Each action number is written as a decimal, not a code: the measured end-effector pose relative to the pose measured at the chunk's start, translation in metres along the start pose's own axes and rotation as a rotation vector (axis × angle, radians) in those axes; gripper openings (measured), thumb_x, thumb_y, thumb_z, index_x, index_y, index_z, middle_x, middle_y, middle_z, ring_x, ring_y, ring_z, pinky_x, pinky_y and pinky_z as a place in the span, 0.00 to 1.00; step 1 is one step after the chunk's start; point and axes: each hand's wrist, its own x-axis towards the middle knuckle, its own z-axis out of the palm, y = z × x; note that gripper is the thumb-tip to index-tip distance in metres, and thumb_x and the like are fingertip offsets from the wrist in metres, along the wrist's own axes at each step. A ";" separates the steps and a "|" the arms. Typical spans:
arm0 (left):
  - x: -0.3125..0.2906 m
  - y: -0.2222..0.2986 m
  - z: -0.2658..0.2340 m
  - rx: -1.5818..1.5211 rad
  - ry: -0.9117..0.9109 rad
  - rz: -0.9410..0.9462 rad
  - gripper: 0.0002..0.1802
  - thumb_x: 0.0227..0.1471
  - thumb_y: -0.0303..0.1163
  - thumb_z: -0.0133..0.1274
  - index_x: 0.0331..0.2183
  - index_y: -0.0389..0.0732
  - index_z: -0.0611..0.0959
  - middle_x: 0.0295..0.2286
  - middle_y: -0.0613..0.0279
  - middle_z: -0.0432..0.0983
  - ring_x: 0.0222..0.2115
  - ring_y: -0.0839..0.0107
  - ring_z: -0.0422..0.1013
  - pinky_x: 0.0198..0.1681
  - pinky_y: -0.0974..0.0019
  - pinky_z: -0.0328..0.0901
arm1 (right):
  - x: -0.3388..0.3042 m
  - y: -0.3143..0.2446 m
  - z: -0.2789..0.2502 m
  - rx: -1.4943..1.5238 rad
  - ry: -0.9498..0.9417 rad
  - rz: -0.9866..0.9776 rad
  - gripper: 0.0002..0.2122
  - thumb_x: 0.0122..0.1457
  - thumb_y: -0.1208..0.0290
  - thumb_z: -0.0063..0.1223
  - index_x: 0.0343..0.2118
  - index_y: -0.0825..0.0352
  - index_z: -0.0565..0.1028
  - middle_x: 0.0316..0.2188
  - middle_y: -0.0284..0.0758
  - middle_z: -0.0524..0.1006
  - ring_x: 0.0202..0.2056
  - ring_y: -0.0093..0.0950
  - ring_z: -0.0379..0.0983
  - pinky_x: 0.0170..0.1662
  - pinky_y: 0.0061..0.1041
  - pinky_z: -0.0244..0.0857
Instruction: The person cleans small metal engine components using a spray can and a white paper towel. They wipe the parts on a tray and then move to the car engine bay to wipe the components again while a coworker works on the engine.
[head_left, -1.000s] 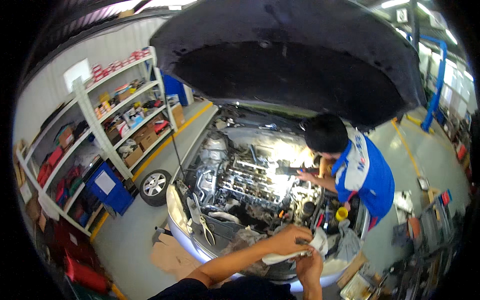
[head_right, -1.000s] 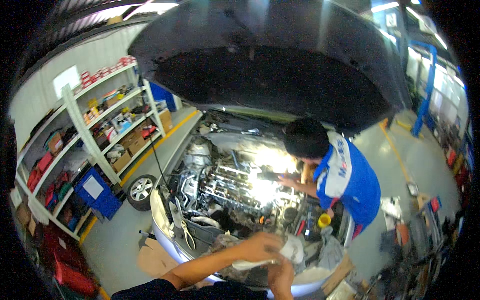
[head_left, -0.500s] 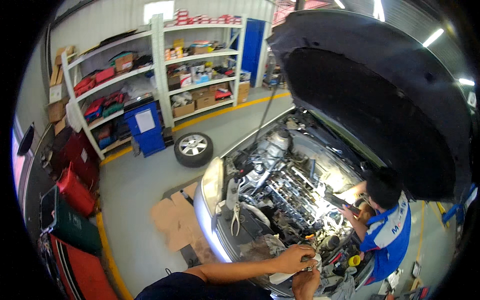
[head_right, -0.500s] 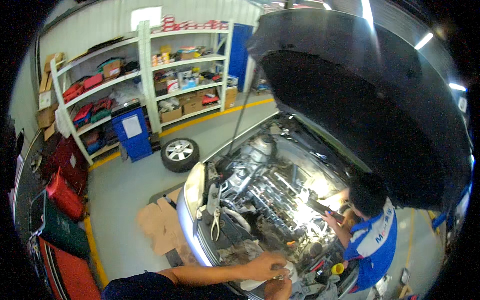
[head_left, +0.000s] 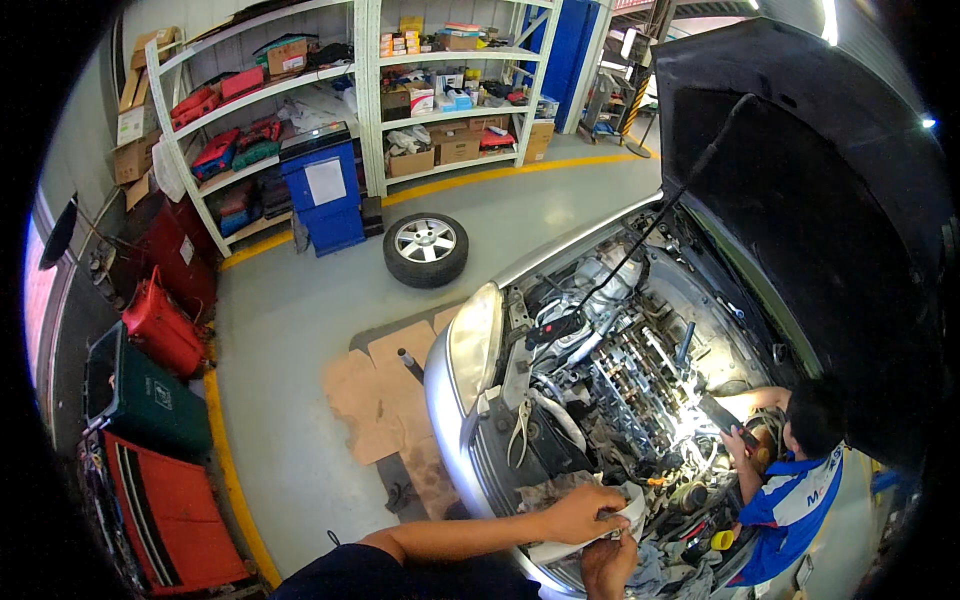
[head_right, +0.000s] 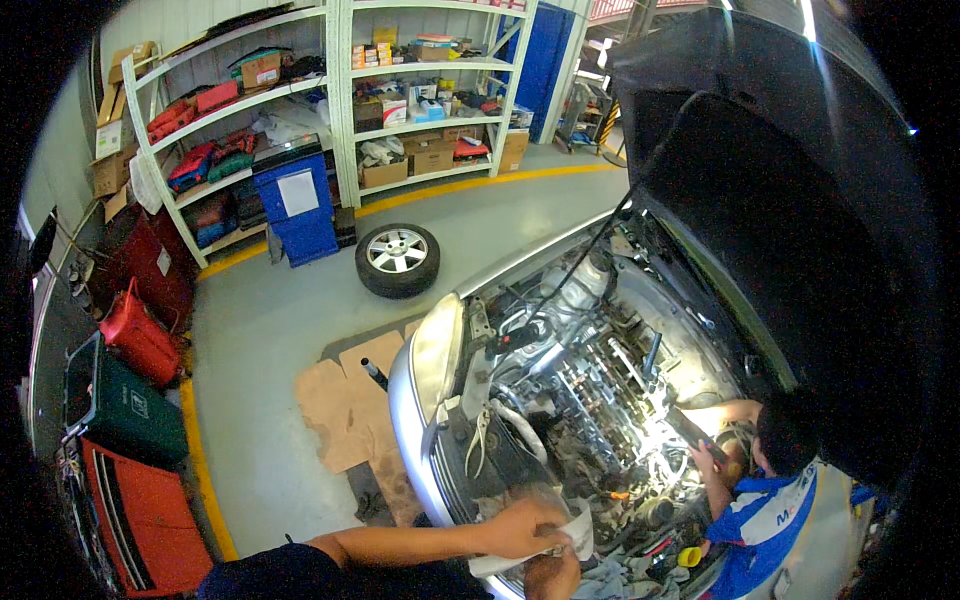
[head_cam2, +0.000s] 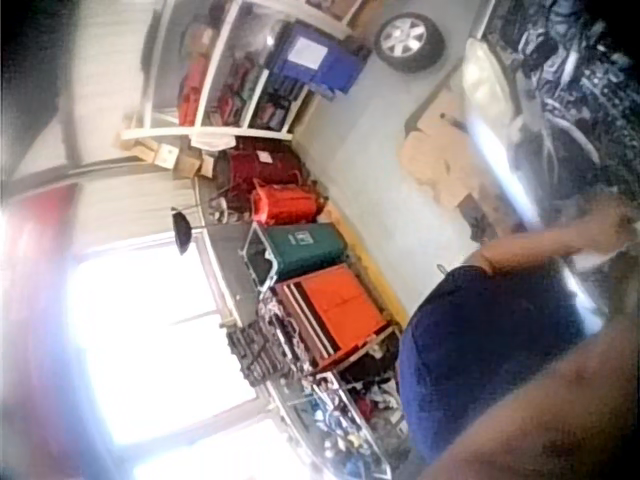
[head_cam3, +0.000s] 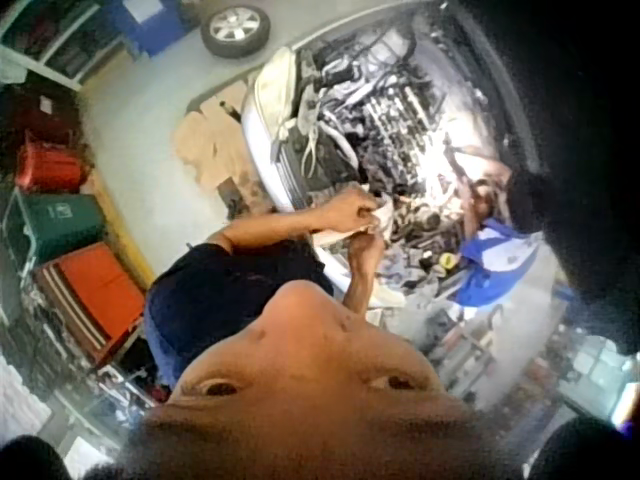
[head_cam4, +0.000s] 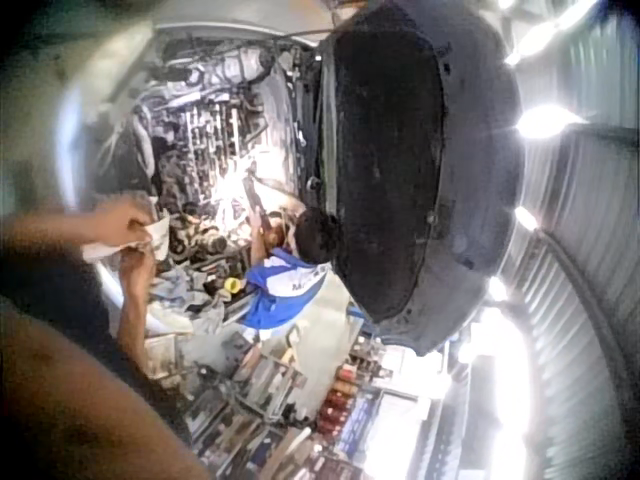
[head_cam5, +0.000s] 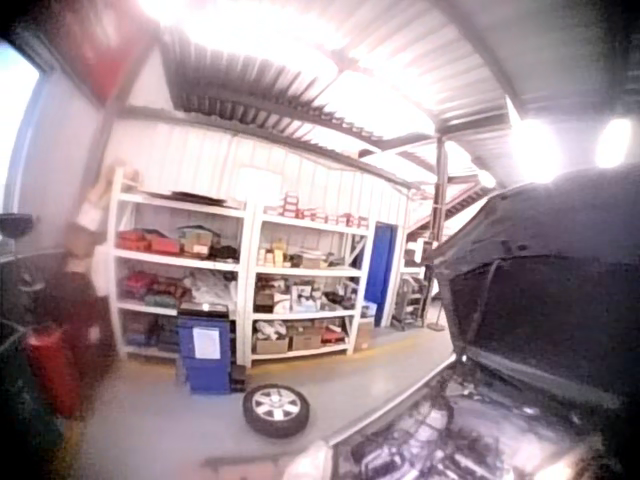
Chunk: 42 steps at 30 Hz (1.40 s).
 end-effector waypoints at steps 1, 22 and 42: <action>-0.002 0.002 -0.001 -0.006 0.021 -0.036 0.17 0.63 0.43 0.62 0.39 0.38 0.87 0.29 0.45 0.80 0.31 0.41 0.76 0.34 0.47 0.67 | 0.001 0.001 0.006 -0.029 0.007 -0.018 0.24 0.73 0.55 0.45 0.64 0.65 0.69 0.63 0.40 0.72 0.66 0.39 0.68 0.71 0.47 0.57; -0.027 -0.018 -0.022 -0.282 0.297 -0.278 0.08 0.61 0.26 0.64 0.40 0.30 0.90 0.38 0.56 0.83 0.40 0.70 0.77 0.44 0.66 0.69 | -0.031 0.001 0.025 0.170 0.229 -0.211 0.30 0.72 0.49 0.44 0.62 0.75 0.72 0.52 0.43 0.80 0.47 0.38 0.78 0.47 0.34 0.70; 0.018 0.003 0.116 -0.057 -0.105 -0.045 0.06 0.57 0.22 0.65 0.34 0.31 0.83 0.31 0.56 0.79 0.29 0.69 0.73 0.35 0.68 0.67 | -0.078 -0.033 -0.010 0.066 0.358 -0.616 0.34 0.74 0.52 0.41 0.71 0.79 0.62 0.64 0.48 0.71 0.65 0.39 0.68 0.70 0.41 0.58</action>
